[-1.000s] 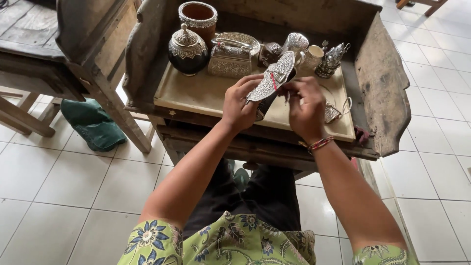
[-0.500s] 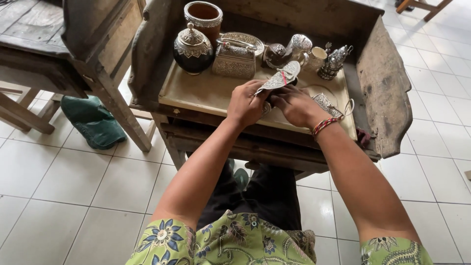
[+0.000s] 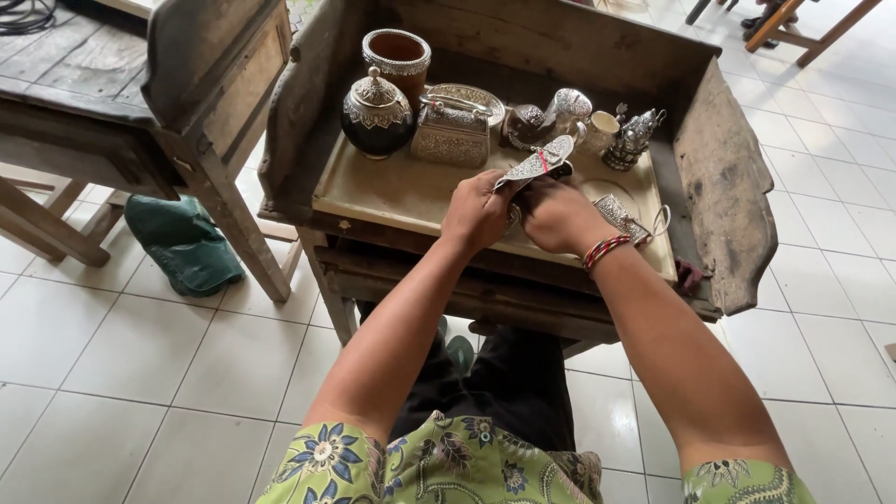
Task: Polishing an ornate silver clutch bag using a cloth and a small brush in a workshop.
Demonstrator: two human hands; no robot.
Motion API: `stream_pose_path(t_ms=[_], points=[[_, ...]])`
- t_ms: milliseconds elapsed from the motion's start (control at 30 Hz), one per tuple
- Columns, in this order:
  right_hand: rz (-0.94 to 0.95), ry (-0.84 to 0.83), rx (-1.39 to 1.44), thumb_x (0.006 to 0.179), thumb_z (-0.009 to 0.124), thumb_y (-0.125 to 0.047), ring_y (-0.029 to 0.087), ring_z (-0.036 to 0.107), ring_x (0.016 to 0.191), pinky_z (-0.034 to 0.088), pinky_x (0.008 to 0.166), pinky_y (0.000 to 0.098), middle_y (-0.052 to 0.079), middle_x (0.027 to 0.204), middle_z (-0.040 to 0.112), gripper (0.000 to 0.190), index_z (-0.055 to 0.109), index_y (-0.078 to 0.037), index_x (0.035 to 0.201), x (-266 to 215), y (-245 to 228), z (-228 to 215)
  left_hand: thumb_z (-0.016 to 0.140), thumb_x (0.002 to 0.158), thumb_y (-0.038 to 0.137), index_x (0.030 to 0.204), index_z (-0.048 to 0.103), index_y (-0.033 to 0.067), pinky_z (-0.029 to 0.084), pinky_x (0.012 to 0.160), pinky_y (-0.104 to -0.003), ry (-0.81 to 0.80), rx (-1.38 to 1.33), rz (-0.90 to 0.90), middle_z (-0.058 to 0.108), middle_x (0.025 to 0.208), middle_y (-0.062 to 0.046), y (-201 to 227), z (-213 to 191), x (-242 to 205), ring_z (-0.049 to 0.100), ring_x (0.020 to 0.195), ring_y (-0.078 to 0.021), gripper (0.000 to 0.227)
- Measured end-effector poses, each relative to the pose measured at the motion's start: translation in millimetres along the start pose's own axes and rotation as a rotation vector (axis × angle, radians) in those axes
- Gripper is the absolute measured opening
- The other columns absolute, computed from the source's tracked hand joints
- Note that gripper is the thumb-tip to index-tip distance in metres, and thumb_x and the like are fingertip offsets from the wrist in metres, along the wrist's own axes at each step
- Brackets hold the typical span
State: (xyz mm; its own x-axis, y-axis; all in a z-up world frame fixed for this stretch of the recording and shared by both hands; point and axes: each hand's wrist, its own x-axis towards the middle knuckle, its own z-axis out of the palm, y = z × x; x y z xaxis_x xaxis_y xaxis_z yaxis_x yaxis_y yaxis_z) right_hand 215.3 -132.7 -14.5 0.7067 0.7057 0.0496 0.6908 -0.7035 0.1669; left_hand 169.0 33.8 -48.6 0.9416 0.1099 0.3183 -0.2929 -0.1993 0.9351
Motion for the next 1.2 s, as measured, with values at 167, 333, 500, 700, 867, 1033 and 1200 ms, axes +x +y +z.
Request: stream_pose_path(t_ms=[167,333,500,700,867,1033,1200], points=[[0.083,-0.169,0.149,0.095,0.041,-0.033,0.036,0.055,0.129,0.039,0.113,0.0507,0.019,0.124,0.069,0.047,0.074,-0.003,0.11,4,-9,-21,0.055,0.09,0.035,0.095,0.076,0.0169,0.055,0.087,-0.048,0.005,0.043,0.029,0.074,0.11,0.0,0,-4,1,0.069,0.103,-0.0346,0.027],[0.184,-0.268,0.016,0.102,0.033,-0.046,0.021,0.047,0.144,0.025,0.125,0.0443,0.01,0.137,0.068,0.058,0.073,-0.009,0.12,6,1,-8,0.053,0.092,0.037,0.093,0.075,0.0164,0.056,0.086,-0.047,0.033,0.035,-0.011,0.074,0.106,0.001,-13,1,1,0.07,0.099,-0.034,0.03],[0.064,-0.063,0.058,0.096,0.041,-0.039,0.027,0.062,0.126,0.04,0.114,0.0479,0.014,0.116,0.075,0.051,0.077,-0.005,0.106,1,4,5,0.05,0.091,0.036,0.089,0.073,0.0123,0.055,0.085,-0.052,0.008,0.151,0.026,0.074,0.107,-0.001,-3,-1,-1,0.069,0.097,-0.0387,0.033],[0.094,-0.147,0.3,0.104,0.039,-0.042,0.034,0.045,0.142,0.029,0.12,0.0537,0.015,0.133,0.067,0.054,0.076,-0.004,0.11,-14,-21,-47,0.05,0.093,0.04,0.088,0.072,0.0113,0.055,0.083,-0.052,0.029,0.135,0.028,0.074,0.106,-0.001,-7,0,1,0.069,0.097,-0.0393,0.036],[0.106,-0.182,-0.107,0.1,0.035,-0.048,0.021,0.053,0.134,0.029,0.123,0.043,0.007,0.121,0.072,0.057,0.079,-0.012,0.104,-9,-31,-57,0.048,0.092,0.037,0.084,0.069,0.0096,0.055,0.081,-0.052,0.001,0.129,0.027,0.072,0.1,-0.005,-4,-4,-1,0.068,0.095,-0.0394,0.035],[0.112,-0.162,0.027,0.101,0.038,-0.038,0.03,0.058,0.13,0.036,0.119,0.0442,0.018,0.119,0.074,0.053,0.077,-0.002,0.105,-7,-17,-37,0.049,0.092,0.041,0.083,0.067,0.0107,0.055,0.081,-0.05,-0.007,0.14,0.02,0.072,0.099,-0.003,-7,-2,4,0.069,0.094,-0.0369,0.037],[0.174,-0.283,0.113,0.103,0.03,-0.047,0.031,0.049,0.14,0.027,0.121,0.0489,0.015,0.129,0.07,0.064,0.076,-0.003,0.11,-9,-26,-50,0.048,0.089,0.036,0.083,0.067,0.0106,0.055,0.081,-0.053,-0.021,0.177,0.019,0.07,0.097,-0.008,6,-6,-7,0.067,0.094,-0.0408,0.033]])
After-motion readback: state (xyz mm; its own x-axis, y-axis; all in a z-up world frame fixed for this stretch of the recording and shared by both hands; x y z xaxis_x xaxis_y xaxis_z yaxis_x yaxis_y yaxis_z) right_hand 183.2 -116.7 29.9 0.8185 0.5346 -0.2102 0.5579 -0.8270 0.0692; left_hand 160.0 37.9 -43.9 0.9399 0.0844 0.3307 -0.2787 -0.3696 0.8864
